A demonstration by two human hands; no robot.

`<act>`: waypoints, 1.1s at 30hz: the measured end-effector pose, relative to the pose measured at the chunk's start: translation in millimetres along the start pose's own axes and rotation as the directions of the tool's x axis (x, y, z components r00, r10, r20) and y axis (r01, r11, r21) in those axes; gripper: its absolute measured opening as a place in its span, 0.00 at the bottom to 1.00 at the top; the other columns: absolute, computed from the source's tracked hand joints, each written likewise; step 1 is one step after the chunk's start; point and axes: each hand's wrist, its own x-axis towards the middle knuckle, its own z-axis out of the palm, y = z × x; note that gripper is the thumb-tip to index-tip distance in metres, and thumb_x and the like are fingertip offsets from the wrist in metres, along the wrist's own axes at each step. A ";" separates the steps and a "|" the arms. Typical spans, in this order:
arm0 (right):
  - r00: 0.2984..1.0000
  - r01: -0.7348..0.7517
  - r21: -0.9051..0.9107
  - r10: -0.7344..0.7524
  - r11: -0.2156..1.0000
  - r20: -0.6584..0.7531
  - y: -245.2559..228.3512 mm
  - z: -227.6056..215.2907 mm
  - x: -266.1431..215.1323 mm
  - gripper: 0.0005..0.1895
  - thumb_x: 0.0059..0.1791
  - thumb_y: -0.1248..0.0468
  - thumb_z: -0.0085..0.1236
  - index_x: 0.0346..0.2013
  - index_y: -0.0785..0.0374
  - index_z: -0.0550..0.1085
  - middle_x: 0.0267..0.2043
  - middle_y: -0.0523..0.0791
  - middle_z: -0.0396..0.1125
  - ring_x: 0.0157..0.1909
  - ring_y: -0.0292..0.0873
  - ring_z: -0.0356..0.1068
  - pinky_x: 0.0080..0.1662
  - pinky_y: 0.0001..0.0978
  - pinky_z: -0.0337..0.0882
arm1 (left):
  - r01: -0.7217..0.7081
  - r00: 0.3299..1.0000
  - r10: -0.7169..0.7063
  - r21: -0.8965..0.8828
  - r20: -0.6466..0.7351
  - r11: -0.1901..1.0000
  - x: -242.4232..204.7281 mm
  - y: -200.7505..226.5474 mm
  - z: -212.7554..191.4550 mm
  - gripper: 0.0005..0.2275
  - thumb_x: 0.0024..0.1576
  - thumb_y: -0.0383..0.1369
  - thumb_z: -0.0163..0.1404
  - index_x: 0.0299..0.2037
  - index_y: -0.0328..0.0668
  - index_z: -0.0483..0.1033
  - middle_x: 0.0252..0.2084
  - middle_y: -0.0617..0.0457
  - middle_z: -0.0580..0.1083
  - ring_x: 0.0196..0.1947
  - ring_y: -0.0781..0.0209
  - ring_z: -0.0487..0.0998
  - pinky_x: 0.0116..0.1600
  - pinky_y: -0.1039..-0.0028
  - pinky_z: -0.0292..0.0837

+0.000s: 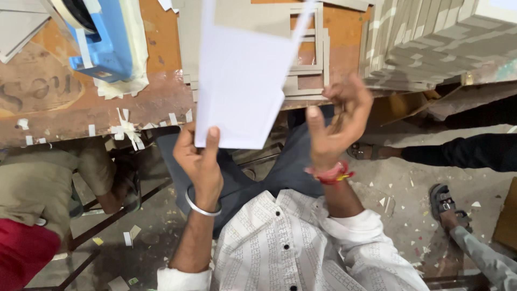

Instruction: The person assembles small photo frames by inserting white paper into cardboard frames and securing them with adhesive tape. They repeatedly pick up frames and paper, align the paper within the frame opening, and apply tape to the edges to hold the paper in place.

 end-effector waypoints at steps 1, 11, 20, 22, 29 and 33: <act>0.991 -0.093 0.115 0.081 0.989 0.108 2.8 -5.3 0.2 0.27 0.46 0.61 0.64 0.56 0.65 0.66 0.43 0.39 0.69 0.50 0.35 0.70 0.54 0.32 0.72 | 0.018 1.000 -0.018 -0.010 0.023 1.000 -7.6 -4.3 -4.4 0.05 0.63 0.28 0.58 0.42 0.34 0.76 0.36 0.59 0.74 0.36 0.75 0.70 0.42 0.82 0.67; 0.749 0.215 -0.176 -0.046 0.961 0.662 -3.6 -22.9 3.3 0.12 0.44 0.64 0.70 0.38 0.68 0.79 0.38 0.50 0.76 0.42 0.47 0.77 0.45 0.33 0.75 | 0.370 0.916 -0.380 0.098 0.130 0.924 -55.5 -30.9 13.8 0.12 0.53 0.24 0.59 0.46 0.35 0.78 0.31 0.57 0.78 0.28 0.77 0.74 0.29 0.84 0.69; 0.757 0.373 -0.288 -0.110 0.882 0.645 -13.9 -1.7 3.1 0.14 0.39 0.75 0.61 0.39 0.67 0.79 0.42 0.49 0.76 0.50 0.53 0.75 0.52 0.39 0.75 | 0.310 0.937 -0.302 -0.018 0.176 0.951 -55.8 -23.6 8.6 0.04 0.59 0.26 0.58 0.40 0.33 0.77 0.33 0.60 0.76 0.31 0.79 0.71 0.36 0.84 0.66; 0.773 0.323 -0.265 -0.092 0.908 0.627 -13.6 -0.9 4.3 0.14 0.39 0.77 0.59 0.39 0.68 0.79 0.41 0.49 0.75 0.49 0.52 0.75 0.52 0.39 0.75 | 0.314 0.937 -0.310 0.002 0.163 0.949 -54.6 -19.3 11.5 0.05 0.59 0.27 0.58 0.38 0.34 0.76 0.31 0.61 0.74 0.29 0.79 0.69 0.33 0.84 0.65; 0.672 0.349 -0.191 -0.103 0.918 0.733 -14.5 -14.1 23.4 0.16 0.37 0.70 0.59 0.40 0.68 0.78 0.43 0.50 0.76 0.48 0.51 0.76 0.51 0.39 0.75 | 0.300 0.942 -0.302 0.032 0.145 0.953 -57.5 -15.3 17.3 0.06 0.59 0.27 0.59 0.37 0.34 0.75 0.26 0.63 0.69 0.26 0.80 0.63 0.30 0.85 0.57; 0.581 0.356 -0.176 -0.070 0.918 0.811 -8.8 -37.7 27.6 0.20 0.38 0.61 0.62 0.41 0.70 0.77 0.44 0.52 0.76 0.45 0.52 0.76 0.47 0.38 0.75 | 0.337 0.924 -0.348 0.094 0.158 0.937 -70.8 -27.0 21.7 0.05 0.58 0.26 0.59 0.37 0.33 0.75 0.27 0.62 0.71 0.26 0.79 0.65 0.31 0.84 0.61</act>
